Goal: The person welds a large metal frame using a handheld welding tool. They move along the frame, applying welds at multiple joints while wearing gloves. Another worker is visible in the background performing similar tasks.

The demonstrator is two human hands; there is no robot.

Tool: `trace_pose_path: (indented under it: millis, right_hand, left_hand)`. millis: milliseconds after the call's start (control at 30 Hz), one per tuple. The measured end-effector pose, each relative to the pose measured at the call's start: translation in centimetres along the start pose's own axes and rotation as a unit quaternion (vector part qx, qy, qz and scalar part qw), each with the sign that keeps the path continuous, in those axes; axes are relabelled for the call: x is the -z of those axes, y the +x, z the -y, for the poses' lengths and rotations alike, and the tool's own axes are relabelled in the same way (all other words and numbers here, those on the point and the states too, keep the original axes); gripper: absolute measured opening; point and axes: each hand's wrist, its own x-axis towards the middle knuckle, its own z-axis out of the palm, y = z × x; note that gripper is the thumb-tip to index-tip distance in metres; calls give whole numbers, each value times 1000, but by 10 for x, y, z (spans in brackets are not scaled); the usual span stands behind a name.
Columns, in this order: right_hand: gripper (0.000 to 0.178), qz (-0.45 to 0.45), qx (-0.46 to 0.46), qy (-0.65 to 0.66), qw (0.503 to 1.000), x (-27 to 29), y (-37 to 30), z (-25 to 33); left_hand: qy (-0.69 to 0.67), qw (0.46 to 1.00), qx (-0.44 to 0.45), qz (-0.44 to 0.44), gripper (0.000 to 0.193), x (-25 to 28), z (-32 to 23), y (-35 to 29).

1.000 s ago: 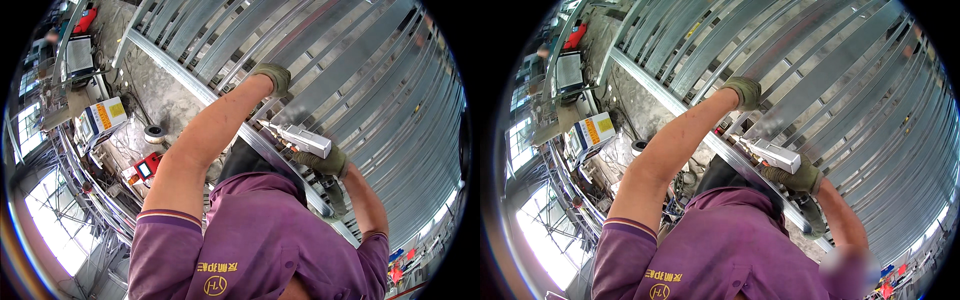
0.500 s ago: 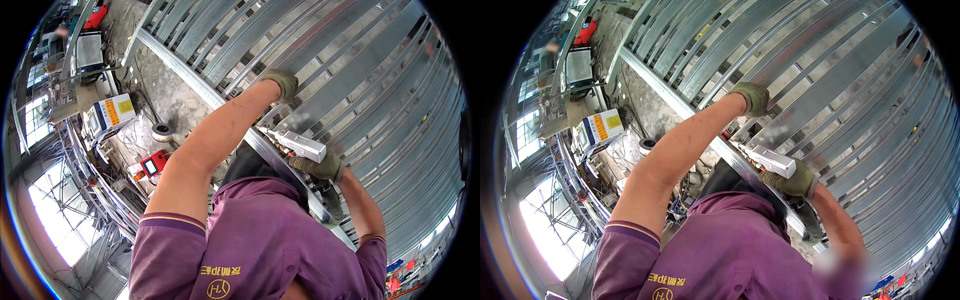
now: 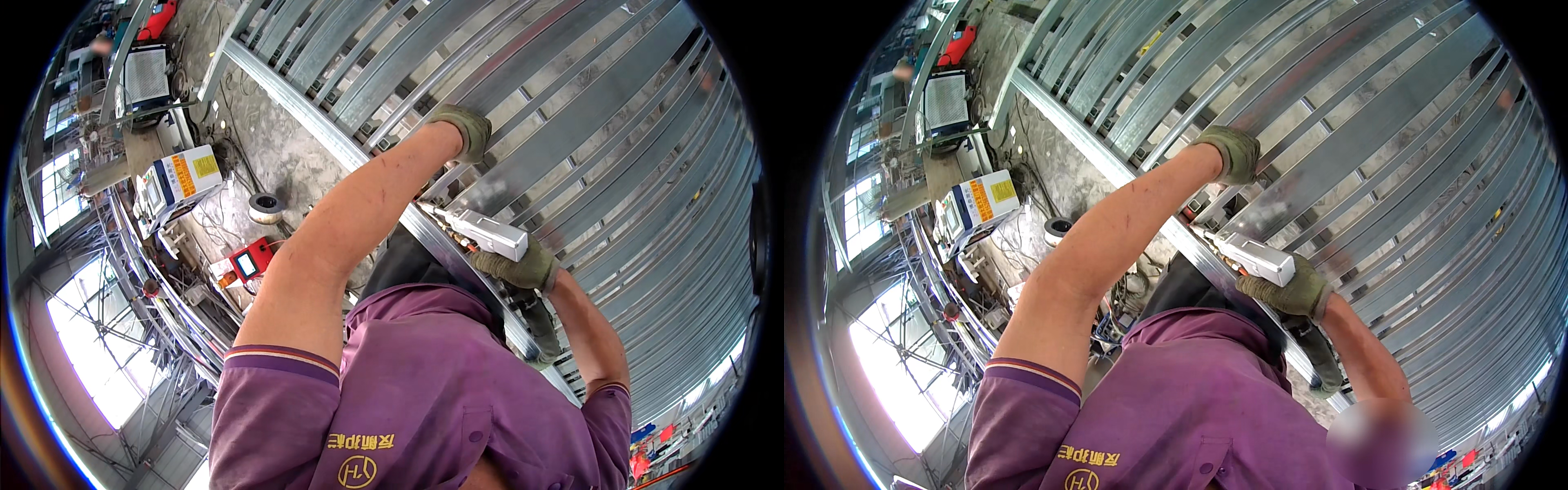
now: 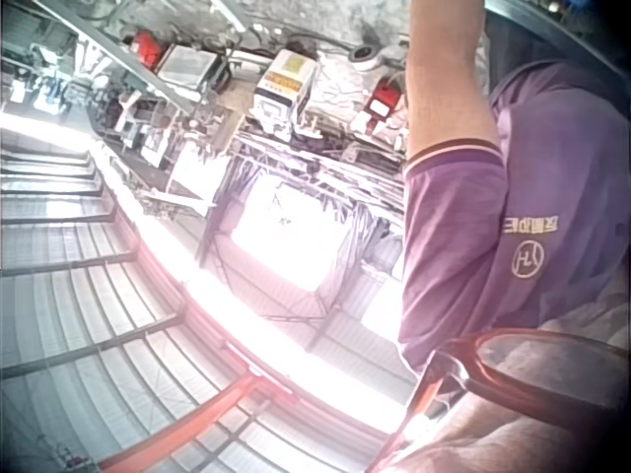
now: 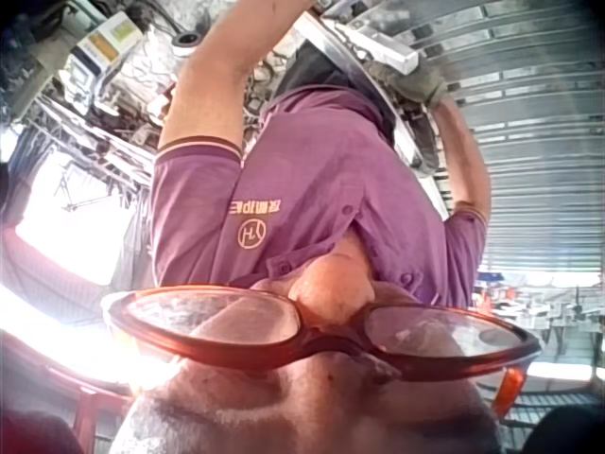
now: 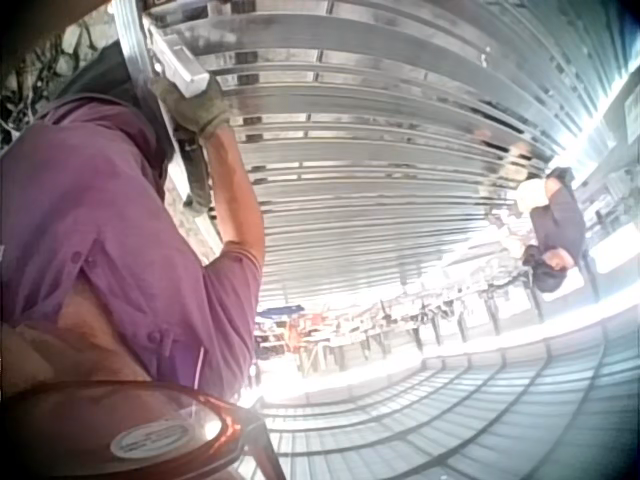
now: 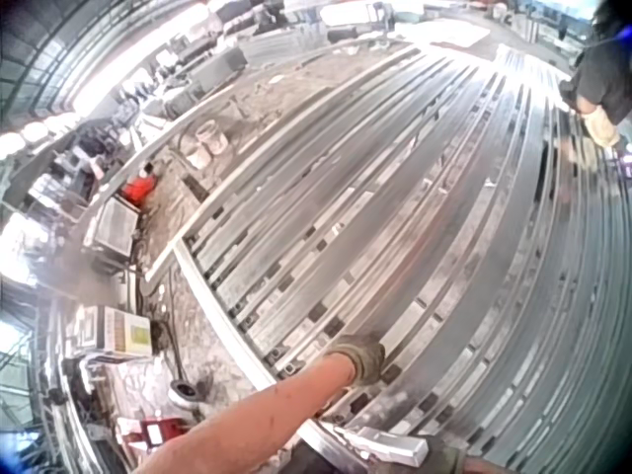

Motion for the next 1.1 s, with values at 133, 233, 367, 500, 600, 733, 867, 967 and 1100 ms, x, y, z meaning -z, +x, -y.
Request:
trace_pose_path:
  millis: [133,233,367,500,600,733,867,967,1100]
  right_hand:
    - [61,10,-46,-8,999,1,1,4]
    - [61,1,-28,-3,1000,-2,2,-2]
    - [61,2,-58,-16,998,0,0,12]
    - [62,5,-50,-15,999,1,-1,16]
    - [63,-8,-20,-11,1000,-2,-1,9]
    - [63,3,-37,-27,999,0,-1,15]
    - [64,0,-42,-41,998,0,-3,14]
    - [64,3,-50,-35,998,1,-4,20]
    - [64,11,-69,-33,997,2,-3,20]
  left_hand:
    - [15,1000,-3,10,33,0,0,2]
    - [-15,1000,8,26,33,-4,2,9]
    - [-17,999,13,32,32,-7,3,13]
    - [-10,999,14,36,33,-3,2,10]
    - [-5,1000,7,20,34,3,-3,6]
    - [17,999,5,32,34,4,-3,5]
    - [16,999,0,29,33,4,-3,6]
    - [-5,999,7,33,34,2,-2,8]
    - [-42,997,27,51,36,-3,0,12]
